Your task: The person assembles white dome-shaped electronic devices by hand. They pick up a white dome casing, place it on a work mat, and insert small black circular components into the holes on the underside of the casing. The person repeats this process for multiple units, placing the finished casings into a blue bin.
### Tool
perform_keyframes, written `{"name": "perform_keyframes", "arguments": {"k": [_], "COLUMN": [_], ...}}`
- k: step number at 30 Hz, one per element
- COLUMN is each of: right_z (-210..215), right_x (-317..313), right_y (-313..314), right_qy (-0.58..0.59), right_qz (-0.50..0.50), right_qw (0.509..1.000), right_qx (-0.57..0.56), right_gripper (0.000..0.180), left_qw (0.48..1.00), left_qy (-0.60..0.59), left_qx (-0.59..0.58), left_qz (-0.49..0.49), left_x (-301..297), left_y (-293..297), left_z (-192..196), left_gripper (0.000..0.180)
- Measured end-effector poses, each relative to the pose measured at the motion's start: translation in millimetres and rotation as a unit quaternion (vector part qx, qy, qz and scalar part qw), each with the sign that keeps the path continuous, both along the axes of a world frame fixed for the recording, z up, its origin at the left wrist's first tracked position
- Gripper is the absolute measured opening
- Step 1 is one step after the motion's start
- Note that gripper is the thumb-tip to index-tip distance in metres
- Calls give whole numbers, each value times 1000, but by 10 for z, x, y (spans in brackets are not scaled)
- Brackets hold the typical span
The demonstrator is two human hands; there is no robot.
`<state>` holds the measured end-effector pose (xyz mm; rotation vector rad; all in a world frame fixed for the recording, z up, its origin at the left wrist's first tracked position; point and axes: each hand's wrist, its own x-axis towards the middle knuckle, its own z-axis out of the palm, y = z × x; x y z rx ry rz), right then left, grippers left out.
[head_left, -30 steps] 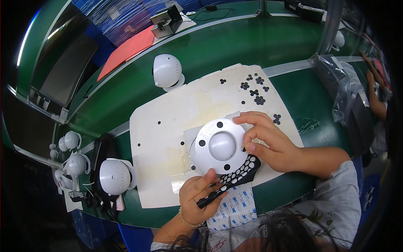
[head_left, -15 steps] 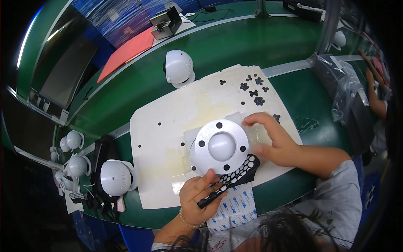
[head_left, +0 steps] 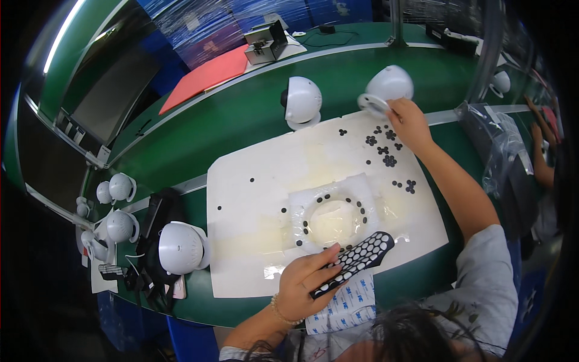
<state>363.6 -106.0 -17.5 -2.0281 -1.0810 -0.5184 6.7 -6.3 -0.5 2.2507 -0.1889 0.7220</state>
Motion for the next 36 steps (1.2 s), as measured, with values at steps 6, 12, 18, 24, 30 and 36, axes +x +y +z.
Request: {"name": "perform_keyframes", "arguments": {"k": [6,12,18,24,30,36], "right_z": [-345,-407,-89,492,816,534], "right_x": [672,-120,-301,-380,-1087,-1603], "right_y": [45,976,1476,1128,290,-46], "right_qy": [-160,-89,-3,155,500,570], "right_qz": [-182,158,68,106,298,326], "right_qw": [913,966,986,982,810,754], "right_qx": [-328,-186,-151,22,64,23], "right_gripper": [19,44,43,24,22,22], "left_qw": [1000,998,997,996,996,998], "left_qy": [6,-29,-29,-69,-64,-62], "left_qx": [-30,-47,-8,42,56,7], "left_qz": [2,-24,-64,-44,-29,-4], "left_x": [2,-2,-46,-59,-103,-82], "left_y": [-16,25,73,61,-4,-22], "left_z": [5,-19,-70,-56,-22,16], "left_gripper": [39,36,36,36,33,36]}}
